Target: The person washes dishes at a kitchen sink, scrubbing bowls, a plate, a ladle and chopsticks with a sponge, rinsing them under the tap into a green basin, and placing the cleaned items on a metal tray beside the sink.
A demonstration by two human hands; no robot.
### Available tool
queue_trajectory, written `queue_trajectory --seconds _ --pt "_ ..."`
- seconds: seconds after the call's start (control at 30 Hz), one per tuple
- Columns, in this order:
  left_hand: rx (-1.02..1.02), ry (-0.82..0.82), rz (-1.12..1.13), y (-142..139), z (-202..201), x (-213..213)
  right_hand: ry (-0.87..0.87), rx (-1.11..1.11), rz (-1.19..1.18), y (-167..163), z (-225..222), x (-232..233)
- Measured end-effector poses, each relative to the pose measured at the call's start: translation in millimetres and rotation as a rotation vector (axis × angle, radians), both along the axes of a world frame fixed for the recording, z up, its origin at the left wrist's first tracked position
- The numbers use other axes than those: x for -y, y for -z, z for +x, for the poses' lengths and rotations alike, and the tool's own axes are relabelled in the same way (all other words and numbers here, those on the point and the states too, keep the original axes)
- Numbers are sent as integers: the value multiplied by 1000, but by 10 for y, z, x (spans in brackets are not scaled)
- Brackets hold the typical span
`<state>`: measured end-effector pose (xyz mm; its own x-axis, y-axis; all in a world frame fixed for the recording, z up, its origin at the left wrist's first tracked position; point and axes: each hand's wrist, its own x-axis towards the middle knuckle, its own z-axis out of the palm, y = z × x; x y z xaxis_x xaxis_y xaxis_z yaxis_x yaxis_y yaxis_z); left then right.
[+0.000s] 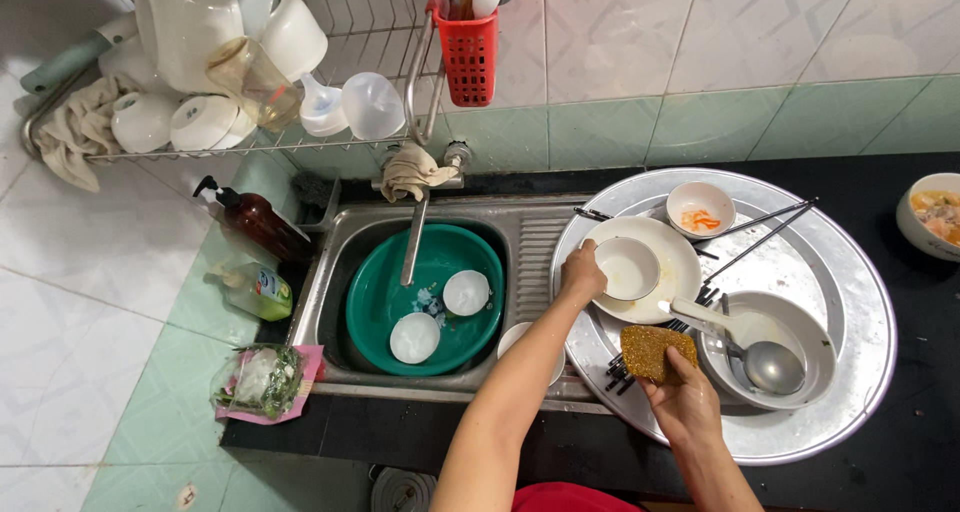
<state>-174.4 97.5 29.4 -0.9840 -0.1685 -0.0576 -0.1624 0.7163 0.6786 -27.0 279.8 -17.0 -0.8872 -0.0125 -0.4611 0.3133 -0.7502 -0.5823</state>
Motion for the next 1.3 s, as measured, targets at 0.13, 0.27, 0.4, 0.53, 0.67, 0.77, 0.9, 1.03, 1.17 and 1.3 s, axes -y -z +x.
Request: queue_trajectory --seconds 0.13,0.27,0.4,0.53,0.67,0.77,0.9,1.03,1.17,1.3 --pt "-22 -38 153 -31 37 -28 -34 -15 9 21 -42 -31" --pt "105 -72 356 -41 15 -43 -64 26 17 47 -94 11" --pt "-281 34 159 65 3 -51 -118 56 18 106 -151 101" --pt "-806 205 -87 156 56 49 -193 39 0 159 -202 197" --pt "-851 244 -250 158 157 257 -284 -51 81 141 -313 343" --pt "-889 47 -144 208 288 427 -369 -167 274 75 -397 478" --pt "-598 -427 400 387 593 764 -515 -499 824 -52 -426 642" --pt "-439 -579 1380 510 995 1256 -658 -941 1245 -211 -400 882" --pt "-347 -534 1415 543 1353 1630 -537 -1723 1434 -299 -433 1232" --pt "-333 -433 1476 524 1650 1777 -805 -2016 1667 -191 -435 1521"
